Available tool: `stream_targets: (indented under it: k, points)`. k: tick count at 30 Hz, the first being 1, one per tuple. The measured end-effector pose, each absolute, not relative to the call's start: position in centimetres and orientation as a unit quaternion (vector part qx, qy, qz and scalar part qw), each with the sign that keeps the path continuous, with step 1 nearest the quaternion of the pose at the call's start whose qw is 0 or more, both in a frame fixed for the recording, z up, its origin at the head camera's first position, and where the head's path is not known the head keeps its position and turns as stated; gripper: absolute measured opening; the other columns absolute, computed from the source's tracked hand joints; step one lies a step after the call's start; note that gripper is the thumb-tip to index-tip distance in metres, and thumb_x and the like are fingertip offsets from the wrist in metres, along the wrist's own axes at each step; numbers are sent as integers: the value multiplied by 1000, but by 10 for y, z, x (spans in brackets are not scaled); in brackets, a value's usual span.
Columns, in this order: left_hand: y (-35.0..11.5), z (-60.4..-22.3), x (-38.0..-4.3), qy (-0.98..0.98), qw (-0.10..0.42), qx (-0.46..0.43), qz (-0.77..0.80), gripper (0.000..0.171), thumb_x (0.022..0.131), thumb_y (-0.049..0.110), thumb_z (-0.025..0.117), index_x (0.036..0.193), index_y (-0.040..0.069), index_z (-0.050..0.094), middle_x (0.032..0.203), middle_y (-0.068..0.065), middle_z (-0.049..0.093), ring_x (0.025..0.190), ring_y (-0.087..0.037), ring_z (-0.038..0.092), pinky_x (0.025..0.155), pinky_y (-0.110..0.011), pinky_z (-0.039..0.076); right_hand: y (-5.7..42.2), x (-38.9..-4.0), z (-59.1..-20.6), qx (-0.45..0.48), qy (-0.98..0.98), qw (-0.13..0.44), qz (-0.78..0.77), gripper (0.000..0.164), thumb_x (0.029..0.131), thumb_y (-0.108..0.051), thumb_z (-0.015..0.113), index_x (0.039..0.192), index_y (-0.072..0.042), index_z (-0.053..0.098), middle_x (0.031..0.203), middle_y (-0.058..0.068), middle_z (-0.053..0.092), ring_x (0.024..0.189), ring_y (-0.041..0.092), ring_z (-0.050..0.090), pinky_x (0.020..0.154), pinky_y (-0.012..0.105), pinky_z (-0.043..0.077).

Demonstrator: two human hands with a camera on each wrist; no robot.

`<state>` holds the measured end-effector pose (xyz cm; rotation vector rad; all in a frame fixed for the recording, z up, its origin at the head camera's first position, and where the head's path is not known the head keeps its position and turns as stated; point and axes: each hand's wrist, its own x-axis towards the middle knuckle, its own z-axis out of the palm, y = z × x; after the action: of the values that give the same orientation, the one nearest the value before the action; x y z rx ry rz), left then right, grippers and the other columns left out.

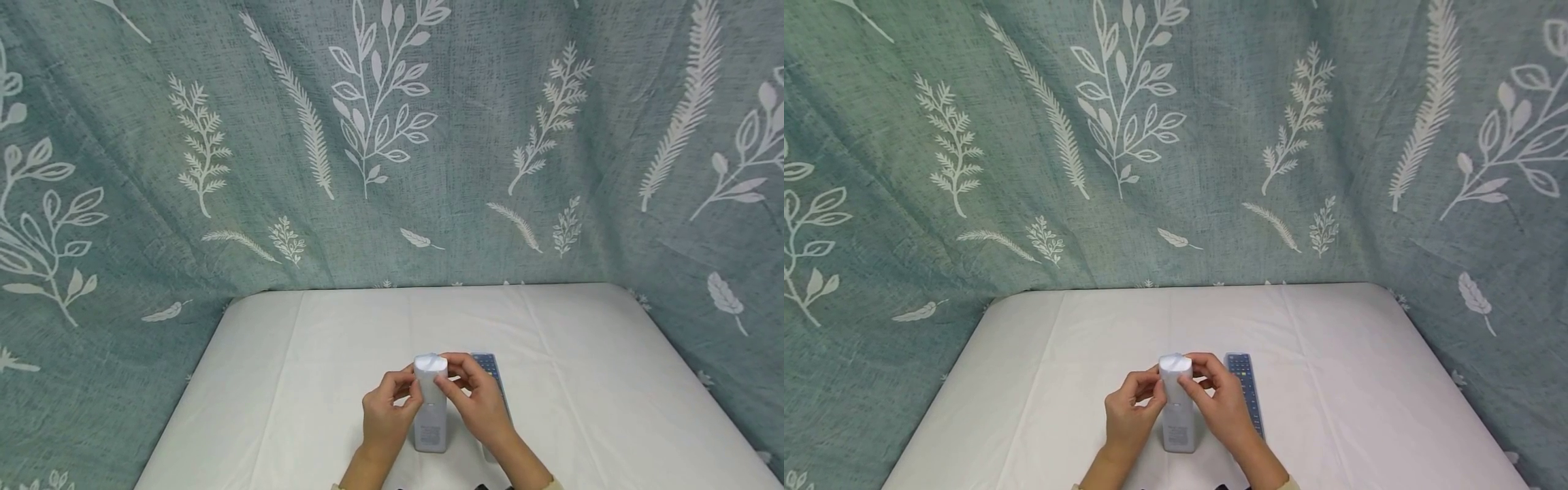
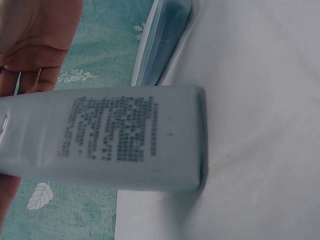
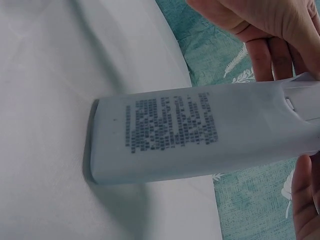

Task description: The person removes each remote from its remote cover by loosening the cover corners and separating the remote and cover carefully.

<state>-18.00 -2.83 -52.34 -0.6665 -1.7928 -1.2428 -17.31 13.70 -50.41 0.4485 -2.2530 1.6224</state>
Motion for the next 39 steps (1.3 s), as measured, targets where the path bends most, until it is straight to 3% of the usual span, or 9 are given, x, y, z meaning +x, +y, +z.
stream_targets:
  k: [8, 28, 39]
  points:
    - [-25, -522, -186, -718, 447, -261, -465, 26, 66, -16, 65, 86, 0, 61, 80, -13, 75, 64, -19, 74, 58, -13, 57, 137, -174, -505, 188, -799, 189, 539, 26, 93, -7, 69, 118, -12, 61, 105, 3, 76, 91, 6, 68, 71, 25, 58]
    - [-28, -516, -197, -715, 469, -274, -440, 22, 67, -14, 60, 81, 2, 55, 70, -7, 70, 53, -9, 68, 54, -9, 54, 135, -173, -505, 219, -802, 231, 505, 30, 90, -1, 69, 118, -9, 60, 105, 2, 72, 87, 4, 68, 73, 25, 59]
    - [-28, -517, -195, -715, 406, -232, -520, 28, 68, -20, 62, 82, 3, 56, 65, -7, 72, 53, -10, 69, 49, -11, 53, 135, -171, -504, 227, -799, 238, 503, 31, 89, 0, 70, 117, -8, 60, 102, 3, 73, 86, 4, 68, 73, 24, 59]
